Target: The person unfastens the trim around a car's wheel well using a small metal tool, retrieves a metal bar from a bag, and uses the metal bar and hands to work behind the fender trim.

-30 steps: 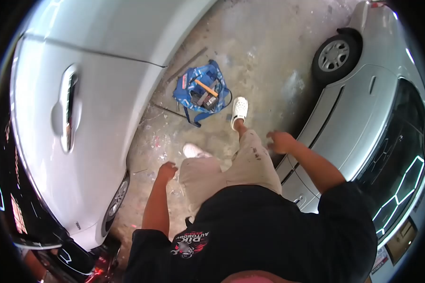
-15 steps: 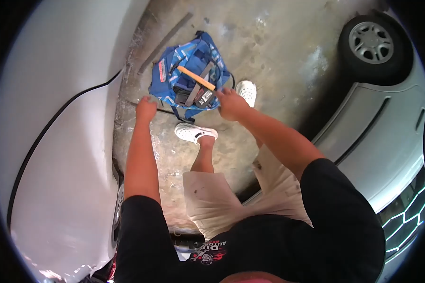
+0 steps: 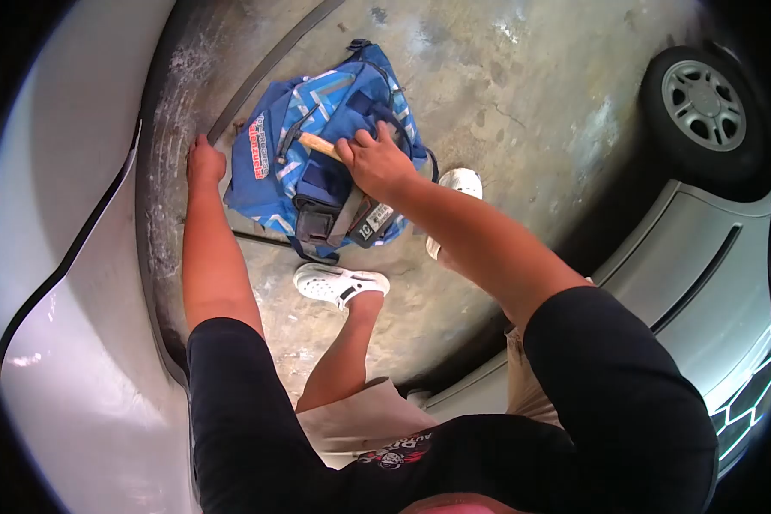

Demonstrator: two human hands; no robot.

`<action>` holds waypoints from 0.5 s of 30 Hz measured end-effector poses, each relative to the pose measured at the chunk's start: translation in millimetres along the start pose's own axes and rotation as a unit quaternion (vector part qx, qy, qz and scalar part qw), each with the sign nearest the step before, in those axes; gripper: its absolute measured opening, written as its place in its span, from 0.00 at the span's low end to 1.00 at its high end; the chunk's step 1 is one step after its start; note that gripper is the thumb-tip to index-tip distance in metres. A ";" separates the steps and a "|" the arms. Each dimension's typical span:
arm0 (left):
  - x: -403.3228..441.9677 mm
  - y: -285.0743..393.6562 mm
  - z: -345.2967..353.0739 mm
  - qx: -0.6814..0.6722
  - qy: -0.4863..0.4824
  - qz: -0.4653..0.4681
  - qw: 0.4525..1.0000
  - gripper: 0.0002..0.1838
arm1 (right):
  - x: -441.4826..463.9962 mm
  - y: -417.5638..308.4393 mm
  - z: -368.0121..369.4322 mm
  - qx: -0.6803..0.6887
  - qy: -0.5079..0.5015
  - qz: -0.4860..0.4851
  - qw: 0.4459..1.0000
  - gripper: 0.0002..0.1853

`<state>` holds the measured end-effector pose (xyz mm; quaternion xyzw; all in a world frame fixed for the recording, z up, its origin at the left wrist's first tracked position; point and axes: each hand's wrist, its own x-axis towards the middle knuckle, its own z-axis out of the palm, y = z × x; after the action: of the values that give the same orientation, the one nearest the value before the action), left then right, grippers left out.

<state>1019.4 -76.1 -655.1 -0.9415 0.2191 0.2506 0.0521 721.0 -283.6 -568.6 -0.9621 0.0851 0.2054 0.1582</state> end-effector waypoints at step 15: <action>-227.0 -32.9 -92.3 -0.033 0.044 0.054 0.997 0.16 | -107.9 -26.5 -144.5 0.239 -0.110 0.028 0.964 0.25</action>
<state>898.6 22.0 -462.9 -0.9398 0.2632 0.2181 -0.0019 683.0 -297.2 -390.8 -0.8648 0.1409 0.2881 0.3864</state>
